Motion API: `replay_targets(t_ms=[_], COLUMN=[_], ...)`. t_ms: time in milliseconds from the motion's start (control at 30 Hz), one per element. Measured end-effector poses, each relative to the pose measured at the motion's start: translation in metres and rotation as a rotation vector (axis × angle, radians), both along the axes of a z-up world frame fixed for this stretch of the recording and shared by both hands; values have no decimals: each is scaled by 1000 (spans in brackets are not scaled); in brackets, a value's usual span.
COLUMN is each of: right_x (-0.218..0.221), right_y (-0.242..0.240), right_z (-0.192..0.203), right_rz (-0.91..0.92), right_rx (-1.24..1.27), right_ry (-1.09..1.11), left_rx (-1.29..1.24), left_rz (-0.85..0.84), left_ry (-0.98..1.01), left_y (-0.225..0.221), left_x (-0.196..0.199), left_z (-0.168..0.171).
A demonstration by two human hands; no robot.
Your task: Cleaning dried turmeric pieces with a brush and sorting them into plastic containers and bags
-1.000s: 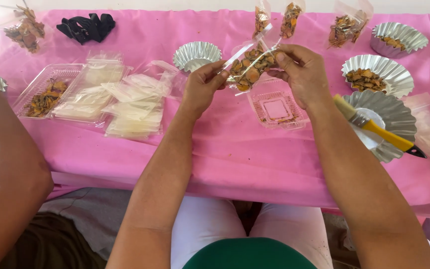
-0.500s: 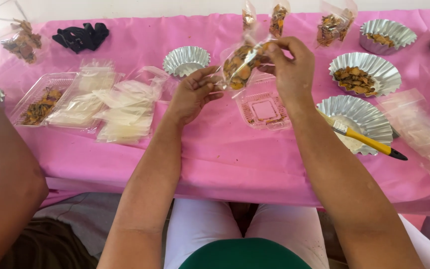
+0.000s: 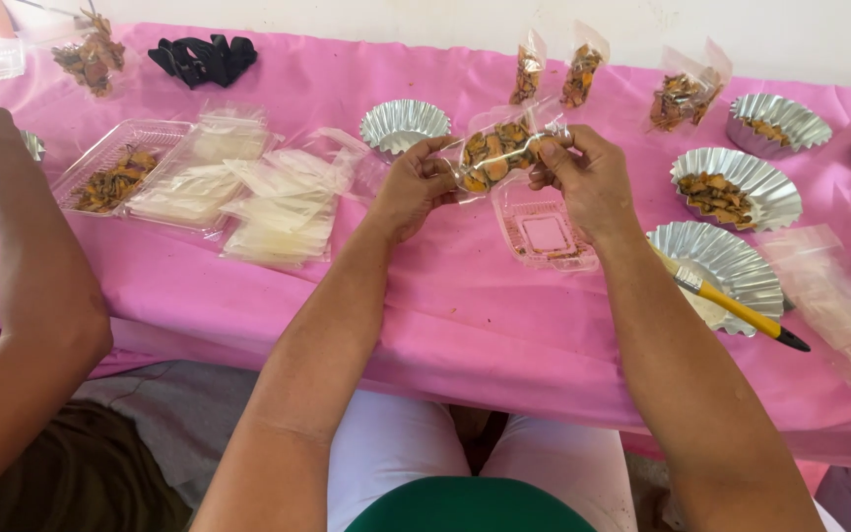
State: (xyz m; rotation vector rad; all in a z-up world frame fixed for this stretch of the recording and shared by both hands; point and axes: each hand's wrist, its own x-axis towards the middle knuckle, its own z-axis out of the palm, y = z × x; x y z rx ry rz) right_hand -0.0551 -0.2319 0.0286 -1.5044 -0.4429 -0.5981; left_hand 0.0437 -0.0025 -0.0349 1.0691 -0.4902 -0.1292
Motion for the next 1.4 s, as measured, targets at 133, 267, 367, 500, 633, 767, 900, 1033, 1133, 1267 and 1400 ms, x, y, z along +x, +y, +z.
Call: replay_targets(t_ms=[133,267,367,500,633,767,900,1033,1133,1267,1400], right_x=[0,0,-5,-17,6,5,-3,-28,-31,-33,-22], right_y=[-6,-12,-11,-6,-15,-9,2,6,7,7,3], right_z=[1,0,2,8,-6,-7,0,28,30,30,20], right_rz=[76,124,194,186,104,8,51,123,101,134,129], right_rx=[-84,-112,-130,-218,-223,-147,-44,-149,-178,-145,-230], right_ry=[-68,-55,-4,-12,-88,-89,-103,41,35,4,-21], left_rx=[55,55,81,64,30,73,79,109,50,29,47], left_rz=[46,65,68,93,50,-20,-67,-106,-160,-174,-162], left_ry=[10,-14,-31,-6,46,74,80,216,195,185,203], left_y=[-2,-5,-6,-5,-5,-5,0,8,11,11,11], left_x=[11,5,6,3,-15,-23,-33,-29,-20,-27,-26], left_z=[-12,-8,-9,-6,13,19,27,28,18,24,23])
